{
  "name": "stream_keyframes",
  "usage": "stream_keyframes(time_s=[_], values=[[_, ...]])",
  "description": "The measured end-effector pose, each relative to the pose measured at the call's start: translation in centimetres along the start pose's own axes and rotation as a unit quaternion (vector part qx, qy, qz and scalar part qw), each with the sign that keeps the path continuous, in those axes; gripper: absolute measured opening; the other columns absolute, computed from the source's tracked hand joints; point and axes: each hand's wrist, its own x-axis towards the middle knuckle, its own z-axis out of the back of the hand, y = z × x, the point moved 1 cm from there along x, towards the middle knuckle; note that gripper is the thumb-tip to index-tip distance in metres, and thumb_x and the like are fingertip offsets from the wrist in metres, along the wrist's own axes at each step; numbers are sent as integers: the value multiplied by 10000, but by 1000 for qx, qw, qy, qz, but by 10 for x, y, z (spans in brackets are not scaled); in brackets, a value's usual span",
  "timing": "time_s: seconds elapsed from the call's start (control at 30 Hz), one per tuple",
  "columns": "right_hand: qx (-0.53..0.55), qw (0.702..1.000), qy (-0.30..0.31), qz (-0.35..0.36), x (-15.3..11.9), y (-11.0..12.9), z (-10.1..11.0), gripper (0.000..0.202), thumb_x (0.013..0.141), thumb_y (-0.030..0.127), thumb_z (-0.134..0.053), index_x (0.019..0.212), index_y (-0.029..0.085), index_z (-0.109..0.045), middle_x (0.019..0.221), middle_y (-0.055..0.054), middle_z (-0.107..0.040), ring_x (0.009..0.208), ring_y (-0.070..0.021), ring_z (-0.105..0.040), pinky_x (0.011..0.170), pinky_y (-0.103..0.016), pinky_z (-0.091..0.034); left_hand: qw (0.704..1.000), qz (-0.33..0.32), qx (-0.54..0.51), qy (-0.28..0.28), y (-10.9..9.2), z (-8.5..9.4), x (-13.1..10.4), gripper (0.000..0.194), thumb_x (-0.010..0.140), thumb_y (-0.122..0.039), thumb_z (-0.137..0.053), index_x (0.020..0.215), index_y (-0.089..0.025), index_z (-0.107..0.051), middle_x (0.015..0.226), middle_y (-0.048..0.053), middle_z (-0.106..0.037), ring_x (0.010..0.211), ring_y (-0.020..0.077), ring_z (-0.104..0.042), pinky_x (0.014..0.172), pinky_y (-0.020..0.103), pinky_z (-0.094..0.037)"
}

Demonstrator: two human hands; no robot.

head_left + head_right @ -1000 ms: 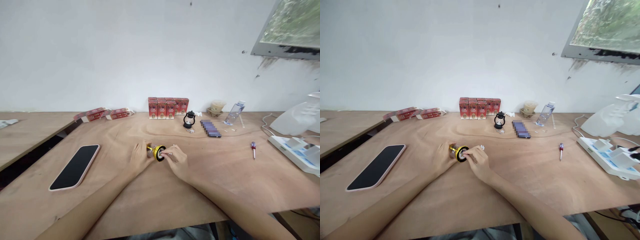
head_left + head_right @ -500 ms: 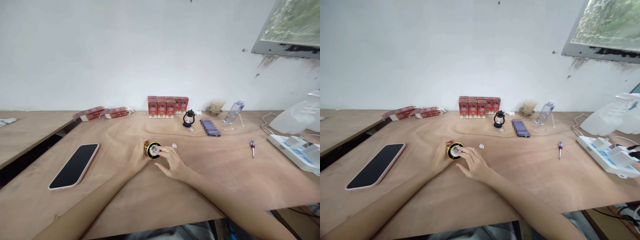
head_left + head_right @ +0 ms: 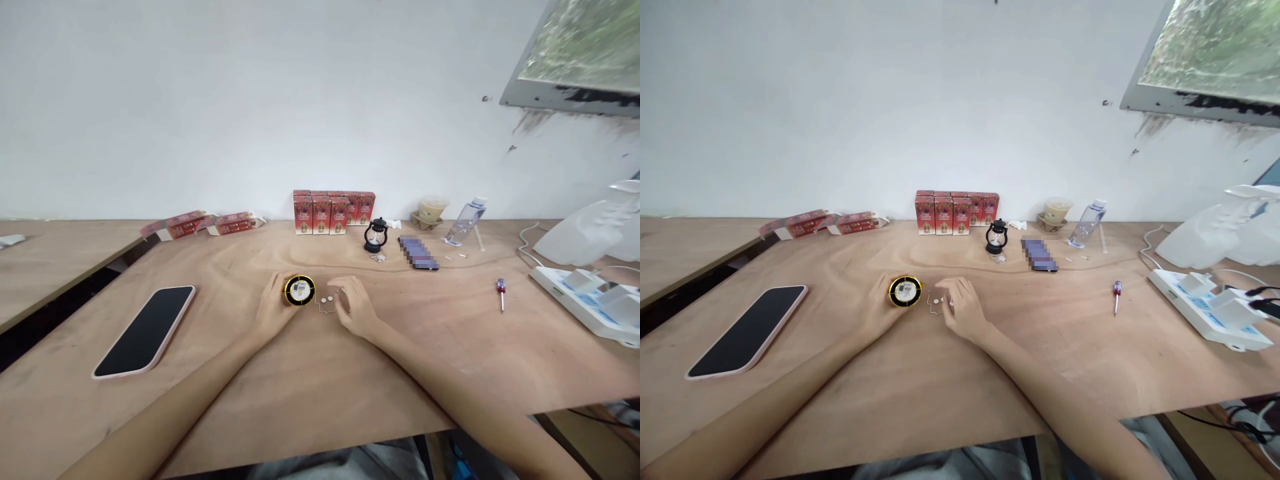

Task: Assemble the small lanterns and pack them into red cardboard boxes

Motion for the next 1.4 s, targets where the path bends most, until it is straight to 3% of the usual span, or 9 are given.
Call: stream_keyframes(time_s=[0.1, 0.17, 0.4, 0.57, 0.73, 0.8, 0.97, 1.2, 1.4], values=[[-49, 990, 120, -52, 1, -8, -3, 257, 800, 82, -470, 1006, 200, -568, 942, -82, -661, 969, -236, -544, 798, -384, -443, 999, 29, -16, -1, 3, -1, 0, 414, 717, -267, -665, 1087, -240, -481, 1089, 41, -616, 1009, 219, -595, 861, 343, -477], [-66, 983, 163, -61, 1, -11, -6, 240, 818, 119, -508, 1032, 205, -573, 982, -75, -675, 1009, -241, -526, 810, -382, -418, 999, 42, -25, 21, 4, -2, -1, 426, 718, -252, -650, 1103, -234, -468, 1108, 42, -624, 1015, 220, -604, 858, 349, -482], [-120, 976, 182, -13, -2, -14, -14, 171, 863, 161, -529, 1019, 207, -582, 934, -70, -701, 982, -229, -541, 799, -362, -379, 997, 32, -11, 75, 1, -3, -1, 446, 678, -192, -626, 1087, -215, -451, 1098, 56, -612, 996, 227, -603, 839, 369, -486], [-141, 984, 107, 34, -2, -12, -13, 134, 869, 152, -514, 967, 193, -596, 808, -67, -695, 854, -217, -563, 710, -339, -398, 996, 23, 7, 86, -2, -2, -1, 402, 695, -187, -615, 1070, -198, -473, 1064, 59, -606, 992, 212, -585, 842, 343, -472], [-29, 993, -106, 46, -1, 4, -3, 144, 858, 148, -557, 982, 221, -556, 815, -24, -691, 717, -159, -573, 659, -307, -445, 995, -3, 56, 79, -1, -2, -3, 401, 701, -224, -639, 1072, -194, -491, 1030, 55, -606, 964, 217, -570, 781, 322, -455], [2, 987, -159, 37, -1, 12, -2, 177, 846, 140, -575, 991, 239, -546, 807, -9, -689, 715, -159, -575, 660, -315, -457, 993, -10, 88, 77, -2, -1, -3, 379, 719, -251, -647, 1064, -196, -499, 1020, 55, -615, 954, 223, -568, 781, 331, -426], [21, 984, -169, 48, -3, 24, -9, 219, 819, 140, -610, 995, 260, -559, 782, 3, -691, 732, -165, -562, 679, -332, -461, 982, -45, 157, 95, -7, 0, -3, 339, 762, -312, -628, 1061, -203, -511, 1014, 57, -639, 938, 226, -571, 775, 347, -350], [40, 989, -134, 50, -5, 18, -15, 173, 831, 115, -587, 939, 249, -568, 779, 5, -700, 718, -158, -553, 673, -315, -461, 980, -82, 149, 101, -9, -1, -4, 331, 783, -333, -595, 1074, -201, -511, 1057, 72, -641, 975, 222, -569, 790, 336, -336], [57, 989, -136, 4, -3, 16, -8, 97, 861, 145, -514, 925, 215, -534, 821, -42, -644, 777, -167, -584, 697, -317, -472, 986, -49, 131, 93, -7, 0, -5, 368, 763, -335, -630, 1085, -207, -504, 1053, 51, -645, 972, 220, -580, 818, 340, -355]])
